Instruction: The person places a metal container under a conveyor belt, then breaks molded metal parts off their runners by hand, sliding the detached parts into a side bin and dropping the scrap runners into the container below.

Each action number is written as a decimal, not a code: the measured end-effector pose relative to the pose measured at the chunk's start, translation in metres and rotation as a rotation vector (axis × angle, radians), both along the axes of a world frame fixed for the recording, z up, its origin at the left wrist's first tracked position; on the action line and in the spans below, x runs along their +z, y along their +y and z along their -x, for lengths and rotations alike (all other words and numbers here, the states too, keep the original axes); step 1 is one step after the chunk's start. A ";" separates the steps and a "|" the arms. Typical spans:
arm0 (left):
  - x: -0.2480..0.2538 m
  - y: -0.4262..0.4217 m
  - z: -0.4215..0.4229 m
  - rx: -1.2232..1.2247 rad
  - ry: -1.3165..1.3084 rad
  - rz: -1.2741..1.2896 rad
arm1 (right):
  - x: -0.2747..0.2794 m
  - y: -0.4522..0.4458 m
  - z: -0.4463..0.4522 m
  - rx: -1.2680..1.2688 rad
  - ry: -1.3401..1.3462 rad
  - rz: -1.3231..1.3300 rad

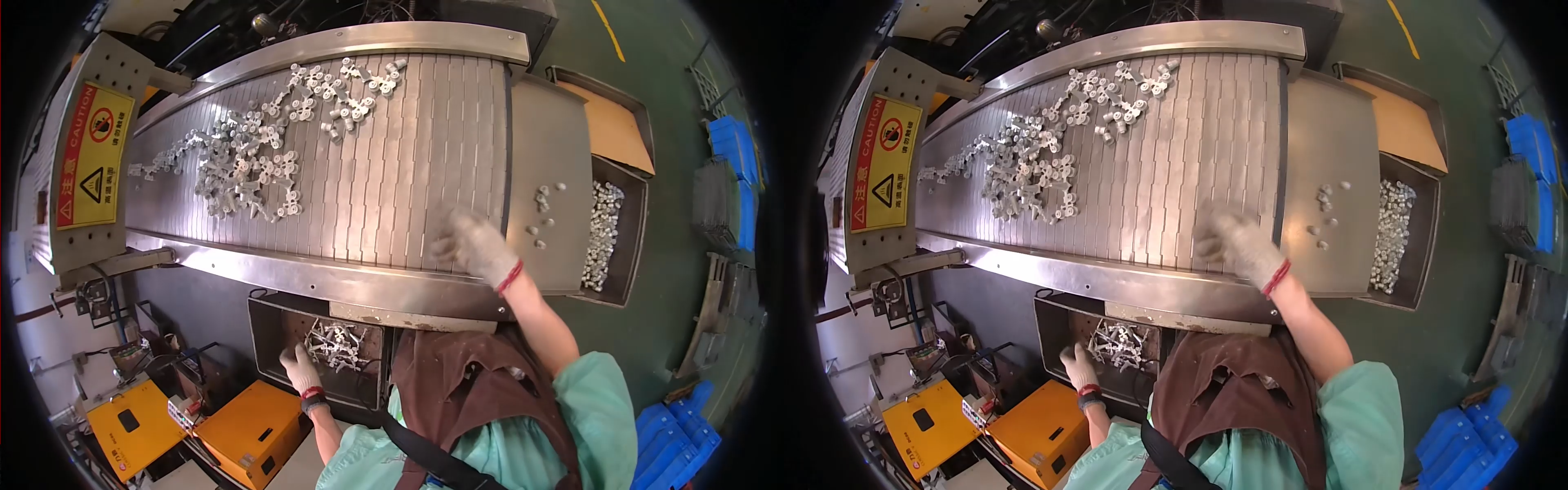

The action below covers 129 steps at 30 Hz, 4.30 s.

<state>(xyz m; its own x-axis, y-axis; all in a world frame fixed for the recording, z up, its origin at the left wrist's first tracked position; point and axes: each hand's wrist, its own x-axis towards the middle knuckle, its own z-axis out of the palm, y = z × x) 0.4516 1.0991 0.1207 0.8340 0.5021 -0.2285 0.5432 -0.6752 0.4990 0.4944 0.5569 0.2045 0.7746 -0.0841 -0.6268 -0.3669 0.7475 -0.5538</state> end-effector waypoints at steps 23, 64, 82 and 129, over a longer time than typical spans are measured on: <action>-0.061 -0.002 0.036 0.265 0.292 0.269 | -0.011 0.030 -0.013 0.099 0.180 0.014; 0.121 -0.478 -0.447 -1.251 -0.277 0.013 | -0.033 0.005 0.002 0.053 0.012 -0.432; 0.095 -0.449 -0.384 -1.397 -0.267 -0.144 | -0.039 0.003 0.000 0.058 -0.071 -0.477; 0.091 -0.447 -0.157 -1.407 0.041 0.198 | -0.066 -0.040 0.039 -0.447 0.445 1.044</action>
